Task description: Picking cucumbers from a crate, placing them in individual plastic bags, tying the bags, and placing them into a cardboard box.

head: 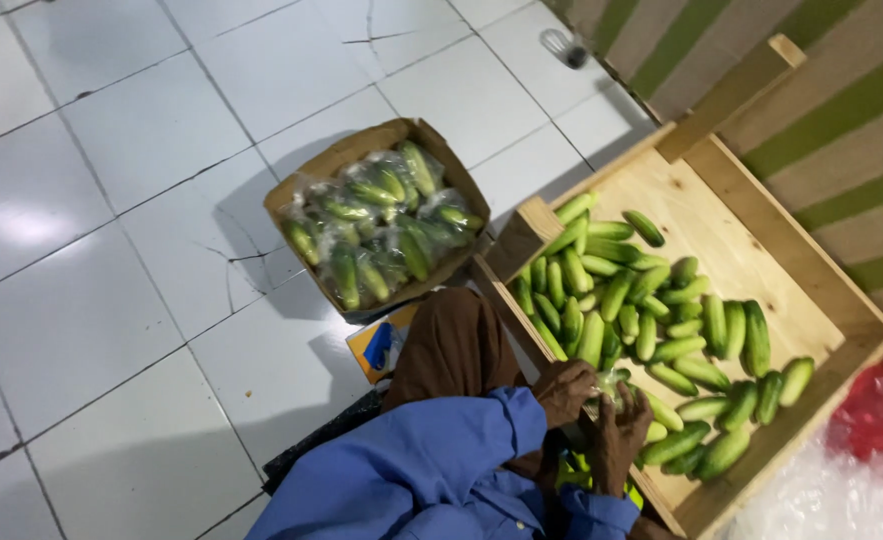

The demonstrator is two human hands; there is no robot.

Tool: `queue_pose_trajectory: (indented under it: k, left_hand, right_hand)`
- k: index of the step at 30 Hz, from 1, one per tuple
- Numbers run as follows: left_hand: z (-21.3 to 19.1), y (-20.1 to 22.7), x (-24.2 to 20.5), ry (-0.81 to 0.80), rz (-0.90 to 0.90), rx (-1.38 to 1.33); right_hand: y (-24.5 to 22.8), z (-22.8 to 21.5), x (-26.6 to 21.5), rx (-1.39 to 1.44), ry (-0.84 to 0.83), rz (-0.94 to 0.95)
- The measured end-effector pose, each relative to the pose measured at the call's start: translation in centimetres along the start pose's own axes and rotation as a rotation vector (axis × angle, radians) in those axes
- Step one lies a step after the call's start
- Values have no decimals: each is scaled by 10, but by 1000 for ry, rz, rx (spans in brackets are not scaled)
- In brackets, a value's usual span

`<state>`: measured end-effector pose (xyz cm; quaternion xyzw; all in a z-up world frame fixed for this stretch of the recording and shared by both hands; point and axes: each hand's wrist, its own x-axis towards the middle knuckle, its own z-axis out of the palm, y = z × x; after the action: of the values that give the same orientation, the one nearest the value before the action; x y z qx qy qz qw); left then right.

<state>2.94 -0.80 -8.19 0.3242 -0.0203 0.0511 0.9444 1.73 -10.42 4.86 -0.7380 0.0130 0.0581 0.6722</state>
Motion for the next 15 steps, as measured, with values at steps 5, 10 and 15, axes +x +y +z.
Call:
queue_pose_trajectory:
  k: [5, 10, 15]
  left_hand:
    - [56, 108, -35, 134, 290, 1275]
    - [60, 167, -52, 330, 389, 1000]
    - [37, 214, -75, 651, 274, 759]
  right_hand:
    - [-26, 18, -12, -369, -31, -269]
    - [-25, 41, -13, -462, -62, -585]
    - [-67, 89, -39, -318, -192, -456]
